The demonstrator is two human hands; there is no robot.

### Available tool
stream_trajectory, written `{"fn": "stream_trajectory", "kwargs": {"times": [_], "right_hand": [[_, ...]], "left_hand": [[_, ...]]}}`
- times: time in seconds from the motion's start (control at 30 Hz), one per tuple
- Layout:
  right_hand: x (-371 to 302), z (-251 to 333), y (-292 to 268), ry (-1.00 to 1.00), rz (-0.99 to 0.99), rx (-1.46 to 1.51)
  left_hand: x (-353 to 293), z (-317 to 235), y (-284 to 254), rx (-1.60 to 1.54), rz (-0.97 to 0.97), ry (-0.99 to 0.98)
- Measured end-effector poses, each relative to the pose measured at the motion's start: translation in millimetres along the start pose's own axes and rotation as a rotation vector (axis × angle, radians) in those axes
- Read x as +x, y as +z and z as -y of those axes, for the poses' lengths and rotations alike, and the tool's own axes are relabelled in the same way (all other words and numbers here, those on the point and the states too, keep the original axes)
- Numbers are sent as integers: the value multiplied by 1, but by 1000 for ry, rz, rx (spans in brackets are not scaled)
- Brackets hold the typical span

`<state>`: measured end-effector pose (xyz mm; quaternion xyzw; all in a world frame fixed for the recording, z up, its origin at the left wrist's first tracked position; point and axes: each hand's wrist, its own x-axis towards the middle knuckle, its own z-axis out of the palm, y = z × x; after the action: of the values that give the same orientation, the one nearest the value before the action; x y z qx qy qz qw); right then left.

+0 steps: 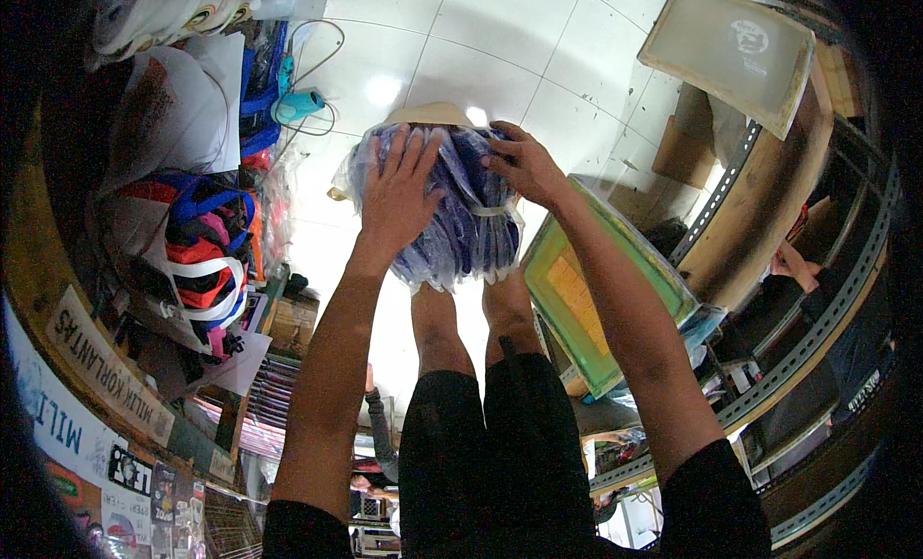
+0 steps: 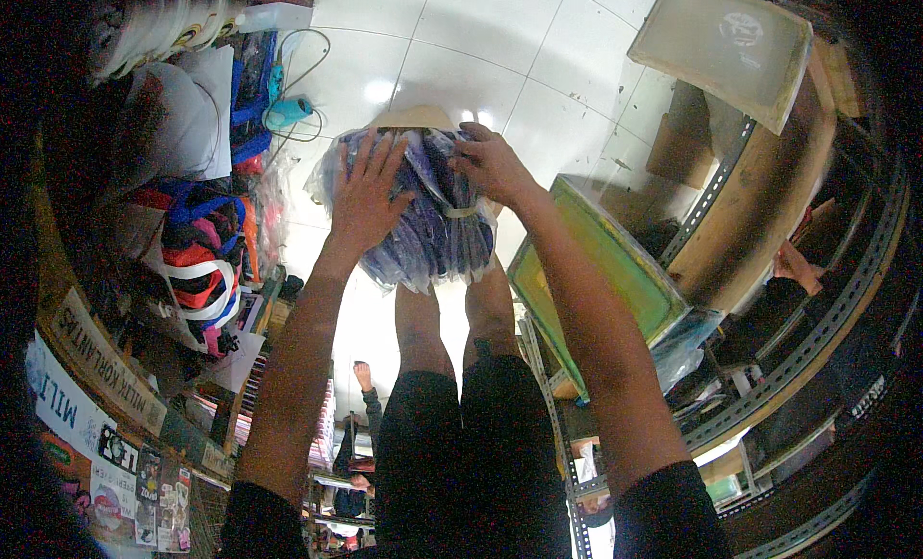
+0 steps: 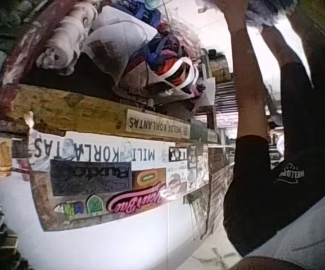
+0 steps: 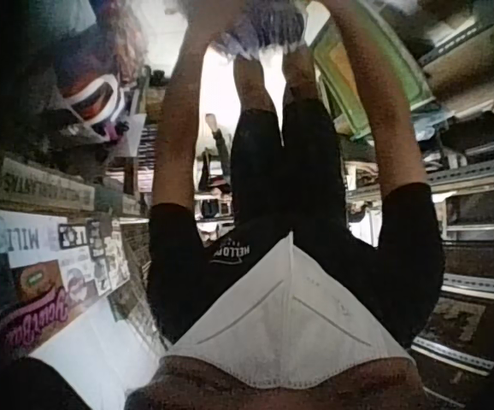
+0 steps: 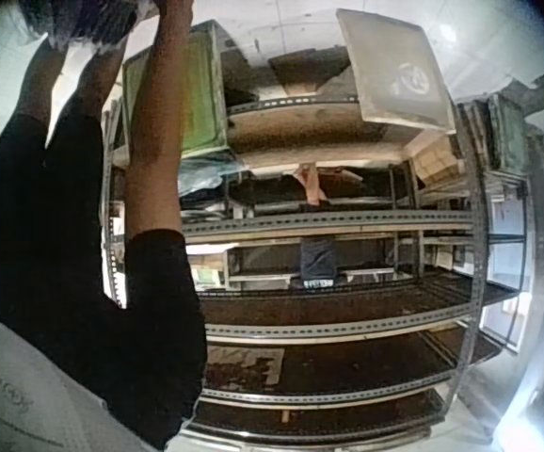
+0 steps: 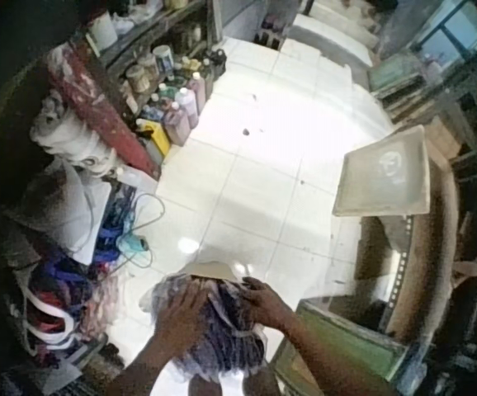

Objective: The person lifts a screen printing frame to reveal a printed sheet, retrieves a stack of purple fabric items from a shelf, and applies tape to the edges of the frame using a knife.

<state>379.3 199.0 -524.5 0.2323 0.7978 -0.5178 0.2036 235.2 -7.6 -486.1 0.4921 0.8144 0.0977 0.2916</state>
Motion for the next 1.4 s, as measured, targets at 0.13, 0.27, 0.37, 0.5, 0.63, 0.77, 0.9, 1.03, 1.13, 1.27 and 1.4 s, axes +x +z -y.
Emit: {"fn": "stream_trajectory", "kwargs": {"times": [0.13,0.27,0.37,0.5,0.63,0.77,0.9,1.03,1.13,1.27,1.4], "right_hand": [[3,-6,-3,15,-26,88],[2,-7,10,22,-212,99],[-1,10,10,13,-313,15],[-5,8,10,-105,-157,-416],[-6,12,19,3,-205,-365],[-3,31,13,85,-139,-393],[3,30,17,173,-132,-400],[2,21,22,82,-237,-304],[3,23,16,78,-288,-270],[2,33,15,-35,-342,-581],[-4,50,30,-260,-239,-635]], "left_hand": [[-4,14,0,-36,49,-58],[-5,15,-5,26,113,-43],[-6,17,-7,-38,83,-62],[-6,17,-10,-99,72,-19],[-10,23,-13,-151,76,1],[-11,25,-13,-116,83,42],[-11,28,-14,-118,119,36],[-11,31,-17,-137,124,24],[-12,28,-18,-207,87,-19],[-8,26,-24,-296,93,-24],[-7,29,-27,-472,55,-11]]}}
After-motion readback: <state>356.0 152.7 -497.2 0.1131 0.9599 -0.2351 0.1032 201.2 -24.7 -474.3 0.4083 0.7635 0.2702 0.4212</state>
